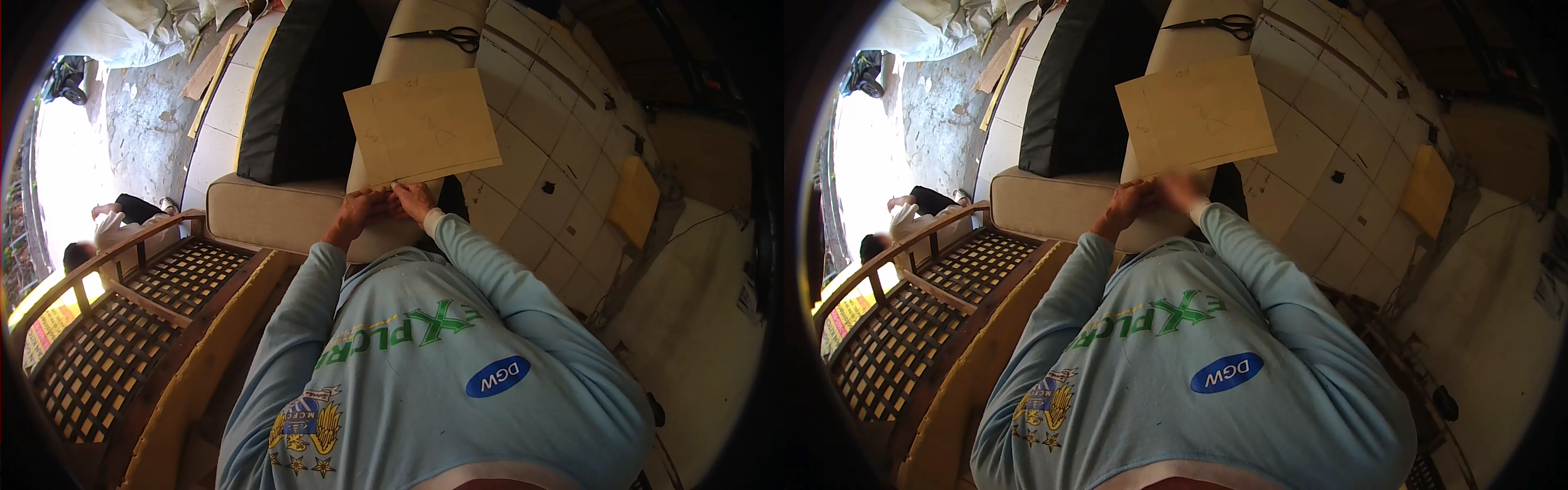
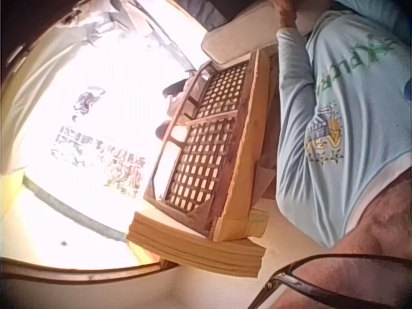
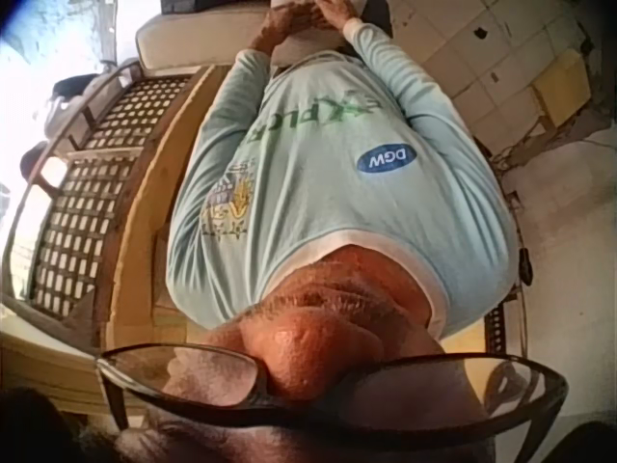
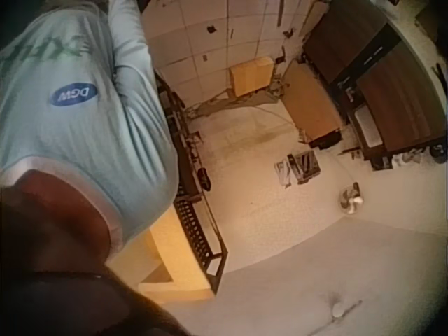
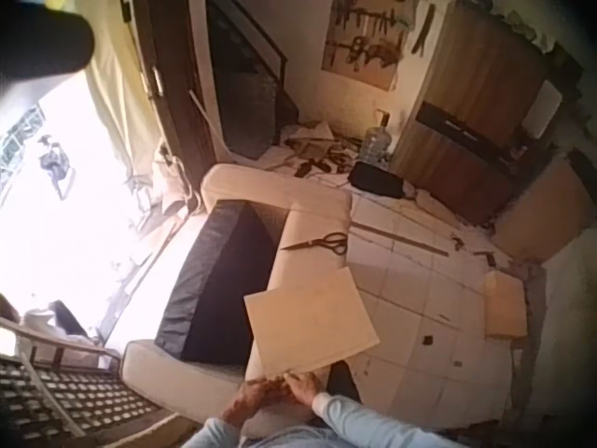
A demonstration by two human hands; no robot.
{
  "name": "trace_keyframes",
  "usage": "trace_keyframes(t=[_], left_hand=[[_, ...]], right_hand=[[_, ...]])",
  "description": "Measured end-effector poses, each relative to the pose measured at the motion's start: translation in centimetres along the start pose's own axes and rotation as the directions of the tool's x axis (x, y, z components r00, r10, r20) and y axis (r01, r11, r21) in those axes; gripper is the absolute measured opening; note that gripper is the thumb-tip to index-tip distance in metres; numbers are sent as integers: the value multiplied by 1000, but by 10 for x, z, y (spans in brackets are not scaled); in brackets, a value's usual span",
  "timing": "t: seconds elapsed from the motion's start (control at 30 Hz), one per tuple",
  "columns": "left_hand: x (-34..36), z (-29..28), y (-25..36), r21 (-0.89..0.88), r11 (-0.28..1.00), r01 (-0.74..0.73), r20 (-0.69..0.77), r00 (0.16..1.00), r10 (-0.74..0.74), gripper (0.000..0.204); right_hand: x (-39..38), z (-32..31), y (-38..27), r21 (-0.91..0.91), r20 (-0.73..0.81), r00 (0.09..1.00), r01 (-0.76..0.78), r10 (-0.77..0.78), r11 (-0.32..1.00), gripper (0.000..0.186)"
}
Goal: Fitting and securing a foam cushion piece onto the armrest of a furniture frame.
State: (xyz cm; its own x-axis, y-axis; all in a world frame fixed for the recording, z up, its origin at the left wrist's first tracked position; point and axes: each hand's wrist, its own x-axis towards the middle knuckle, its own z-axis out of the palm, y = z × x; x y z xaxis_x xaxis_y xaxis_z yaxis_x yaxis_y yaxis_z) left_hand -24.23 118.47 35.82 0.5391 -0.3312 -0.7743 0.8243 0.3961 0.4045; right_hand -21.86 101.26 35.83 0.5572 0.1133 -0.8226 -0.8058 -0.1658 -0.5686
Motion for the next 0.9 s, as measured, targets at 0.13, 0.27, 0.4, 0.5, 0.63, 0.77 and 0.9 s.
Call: trace_keyframes(t=[0.13,0.27,0.4,0.5,0.63,0.77,0.9], left_hand=[[1,0,-3,-8,1000,-8,-30,1000,8,27],[4,-3,-5,-23,1000,-5,12,1000,5,28],[8,-6,-7,-6,1000,-17,-22,1000,17,28],[9,-8,-7,4,1000,-18,2,1000,18,28],[7,-7,-8,13,1000,-16,-7,1000,16,28],[7,-6,-7,5,1000,13,-8,1000,-13,20],[7,-7,-5,36,999,4,-18,1000,-4,20]], right_hand=[[0,1,2,20,-37,998,-47,48,999,38],[4,-3,4,43,45,999,-28,26,999,37],[11,-6,6,-31,104,995,2,1,1000,36],[13,-9,7,-47,145,989,0,7,999,36],[9,-10,4,-33,140,986,-83,87,996,35],[5,-9,-1,-42,164,985,-39,45,998,35],[4,-10,-4,-42,189,980,-49,56,998,35]])
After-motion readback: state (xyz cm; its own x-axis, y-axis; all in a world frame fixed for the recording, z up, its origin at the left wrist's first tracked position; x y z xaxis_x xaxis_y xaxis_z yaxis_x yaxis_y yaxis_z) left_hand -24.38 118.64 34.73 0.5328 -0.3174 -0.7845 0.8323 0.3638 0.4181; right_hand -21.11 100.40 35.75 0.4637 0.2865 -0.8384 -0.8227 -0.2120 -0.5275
